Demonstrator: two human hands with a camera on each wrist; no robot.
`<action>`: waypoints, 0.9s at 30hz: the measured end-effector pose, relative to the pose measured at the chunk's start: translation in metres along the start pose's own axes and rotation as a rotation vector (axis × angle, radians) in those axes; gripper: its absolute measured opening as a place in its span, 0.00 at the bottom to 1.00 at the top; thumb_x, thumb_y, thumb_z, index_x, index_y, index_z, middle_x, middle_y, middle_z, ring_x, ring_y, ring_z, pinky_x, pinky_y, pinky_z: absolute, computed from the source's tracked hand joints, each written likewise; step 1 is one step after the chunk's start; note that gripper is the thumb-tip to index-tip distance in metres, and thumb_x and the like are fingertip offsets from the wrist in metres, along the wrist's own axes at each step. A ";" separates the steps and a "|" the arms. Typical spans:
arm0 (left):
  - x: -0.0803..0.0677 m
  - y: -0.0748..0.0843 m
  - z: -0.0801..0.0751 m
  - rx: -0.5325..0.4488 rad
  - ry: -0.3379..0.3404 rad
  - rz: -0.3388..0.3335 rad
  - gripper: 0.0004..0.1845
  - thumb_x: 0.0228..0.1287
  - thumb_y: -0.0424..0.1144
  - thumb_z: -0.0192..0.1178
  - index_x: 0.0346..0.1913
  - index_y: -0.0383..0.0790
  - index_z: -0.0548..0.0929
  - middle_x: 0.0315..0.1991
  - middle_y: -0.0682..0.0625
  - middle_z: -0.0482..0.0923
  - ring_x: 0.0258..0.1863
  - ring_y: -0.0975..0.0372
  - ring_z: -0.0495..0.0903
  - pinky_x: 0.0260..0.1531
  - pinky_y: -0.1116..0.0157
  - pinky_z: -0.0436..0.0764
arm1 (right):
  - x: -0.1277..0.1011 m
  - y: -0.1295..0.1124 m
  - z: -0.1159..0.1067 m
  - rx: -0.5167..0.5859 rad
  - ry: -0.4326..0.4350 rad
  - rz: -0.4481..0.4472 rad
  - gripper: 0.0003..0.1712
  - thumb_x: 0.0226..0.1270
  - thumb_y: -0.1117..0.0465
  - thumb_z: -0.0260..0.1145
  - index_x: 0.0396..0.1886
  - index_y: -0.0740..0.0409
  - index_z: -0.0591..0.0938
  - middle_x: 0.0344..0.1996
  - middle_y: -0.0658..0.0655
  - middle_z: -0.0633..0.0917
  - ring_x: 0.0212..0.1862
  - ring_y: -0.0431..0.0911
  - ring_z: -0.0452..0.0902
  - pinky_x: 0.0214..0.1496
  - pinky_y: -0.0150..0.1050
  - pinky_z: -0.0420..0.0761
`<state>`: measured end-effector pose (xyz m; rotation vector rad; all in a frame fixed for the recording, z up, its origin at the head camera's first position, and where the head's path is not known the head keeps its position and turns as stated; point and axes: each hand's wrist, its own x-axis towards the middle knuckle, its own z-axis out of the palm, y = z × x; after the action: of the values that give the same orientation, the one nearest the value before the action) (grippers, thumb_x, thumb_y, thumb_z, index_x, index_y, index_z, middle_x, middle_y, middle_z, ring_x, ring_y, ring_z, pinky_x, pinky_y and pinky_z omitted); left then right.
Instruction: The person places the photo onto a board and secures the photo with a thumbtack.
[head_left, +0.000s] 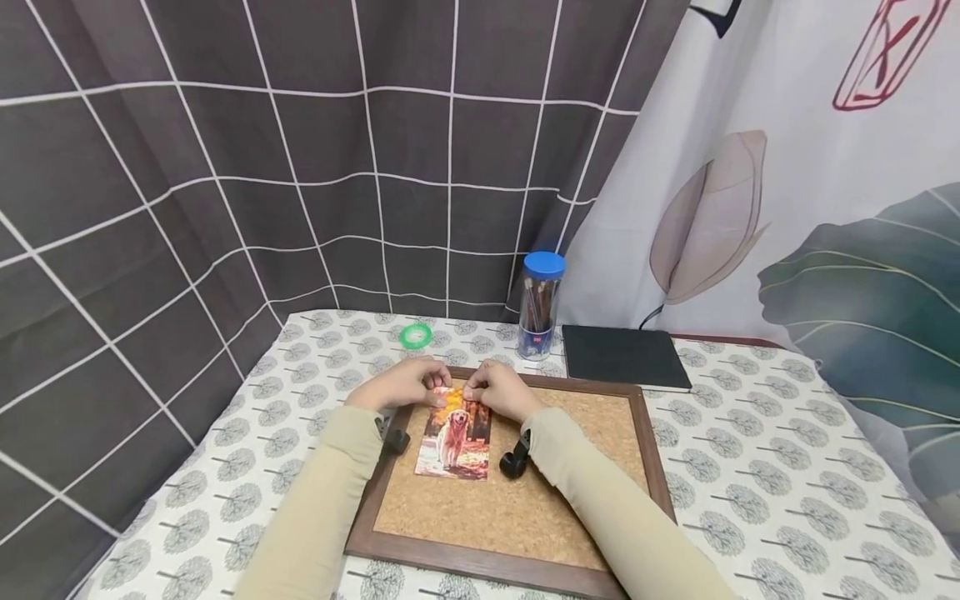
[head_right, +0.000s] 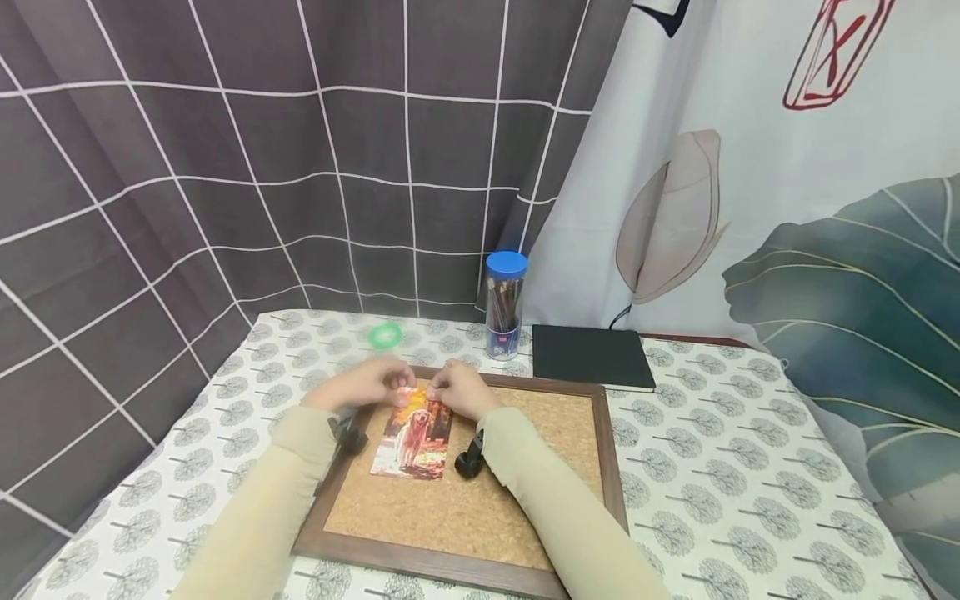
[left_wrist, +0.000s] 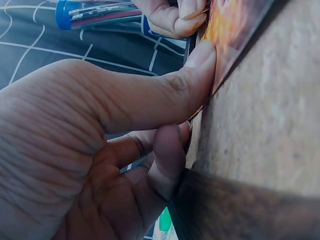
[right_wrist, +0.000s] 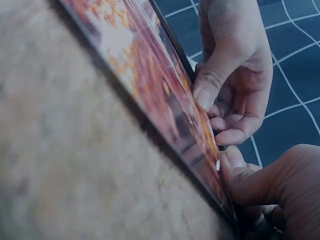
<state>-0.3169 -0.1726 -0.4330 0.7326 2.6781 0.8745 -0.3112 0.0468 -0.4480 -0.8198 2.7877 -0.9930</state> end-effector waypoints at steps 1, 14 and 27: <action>0.000 0.000 0.000 0.002 0.001 0.002 0.16 0.49 0.42 0.74 0.42 0.47 0.82 0.35 0.52 0.78 0.36 0.63 0.75 0.43 0.66 0.76 | 0.000 -0.001 0.000 0.000 -0.003 0.007 0.05 0.62 0.58 0.69 0.29 0.53 0.87 0.31 0.51 0.80 0.36 0.41 0.73 0.45 0.38 0.74; -0.001 0.001 0.000 0.014 0.005 0.017 0.16 0.49 0.40 0.73 0.42 0.45 0.82 0.36 0.51 0.79 0.36 0.63 0.75 0.43 0.65 0.77 | 0.003 -0.006 0.004 0.014 0.030 0.048 0.05 0.58 0.60 0.71 0.26 0.56 0.88 0.30 0.53 0.80 0.34 0.42 0.73 0.43 0.38 0.74; -0.001 0.001 -0.001 0.013 0.002 0.025 0.16 0.50 0.41 0.73 0.42 0.46 0.82 0.37 0.52 0.79 0.36 0.64 0.75 0.43 0.66 0.77 | 0.003 -0.006 0.005 -0.016 0.065 0.062 0.03 0.58 0.61 0.70 0.27 0.55 0.88 0.30 0.53 0.80 0.33 0.42 0.72 0.42 0.37 0.73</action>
<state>-0.3166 -0.1732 -0.4316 0.7699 2.6848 0.8649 -0.3104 0.0385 -0.4477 -0.7107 2.8601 -1.0058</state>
